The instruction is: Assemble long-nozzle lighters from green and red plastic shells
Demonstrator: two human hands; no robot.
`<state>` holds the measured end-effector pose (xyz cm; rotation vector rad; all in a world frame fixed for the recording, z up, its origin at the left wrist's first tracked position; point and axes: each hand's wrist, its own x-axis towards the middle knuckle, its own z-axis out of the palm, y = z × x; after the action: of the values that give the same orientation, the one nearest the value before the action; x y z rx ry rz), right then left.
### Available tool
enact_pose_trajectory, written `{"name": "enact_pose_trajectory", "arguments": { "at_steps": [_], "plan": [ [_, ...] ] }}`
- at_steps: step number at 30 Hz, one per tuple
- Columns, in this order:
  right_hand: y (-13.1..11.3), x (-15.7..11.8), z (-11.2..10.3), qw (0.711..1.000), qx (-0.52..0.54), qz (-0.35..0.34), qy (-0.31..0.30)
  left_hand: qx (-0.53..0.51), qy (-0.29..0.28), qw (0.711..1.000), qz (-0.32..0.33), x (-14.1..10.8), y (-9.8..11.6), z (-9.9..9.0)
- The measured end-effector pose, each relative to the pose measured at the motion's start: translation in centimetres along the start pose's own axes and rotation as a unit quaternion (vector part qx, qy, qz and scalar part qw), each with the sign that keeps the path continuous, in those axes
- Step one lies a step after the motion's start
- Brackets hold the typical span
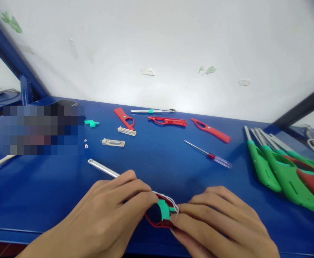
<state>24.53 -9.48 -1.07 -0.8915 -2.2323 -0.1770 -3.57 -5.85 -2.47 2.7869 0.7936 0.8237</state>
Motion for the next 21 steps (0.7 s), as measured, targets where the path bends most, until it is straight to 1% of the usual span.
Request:
{"name": "enact_pose_trajectory", "arguments": {
  "at_steps": [2,5,9,16,21],
  "plan": [
    [-0.01,-0.08,0.0,1.0,0.016,0.002,-0.008,-0.016,-0.004,1.0,-0.005,0.26,0.2,-0.12],
    [-0.2,-0.25,0.25,1.0,0.021,0.006,-0.001,-0.03,-0.013,0.999,-0.006,0.57,0.3,-0.25],
    [-0.48,-0.19,0.41,1.0,0.016,-0.009,0.0,-0.013,-0.036,0.999,-0.005,0.61,0.05,-0.33],
    [-0.27,-0.05,0.31,1.0,0.016,-0.001,-0.019,0.001,-0.016,1.0,-0.002,0.16,-0.16,-0.15],
    [-0.5,-0.1,0.07,0.999,0.017,0.015,-0.023,0.013,-0.028,1.0,-0.003,0.21,-0.43,-0.01]
  ]
}}
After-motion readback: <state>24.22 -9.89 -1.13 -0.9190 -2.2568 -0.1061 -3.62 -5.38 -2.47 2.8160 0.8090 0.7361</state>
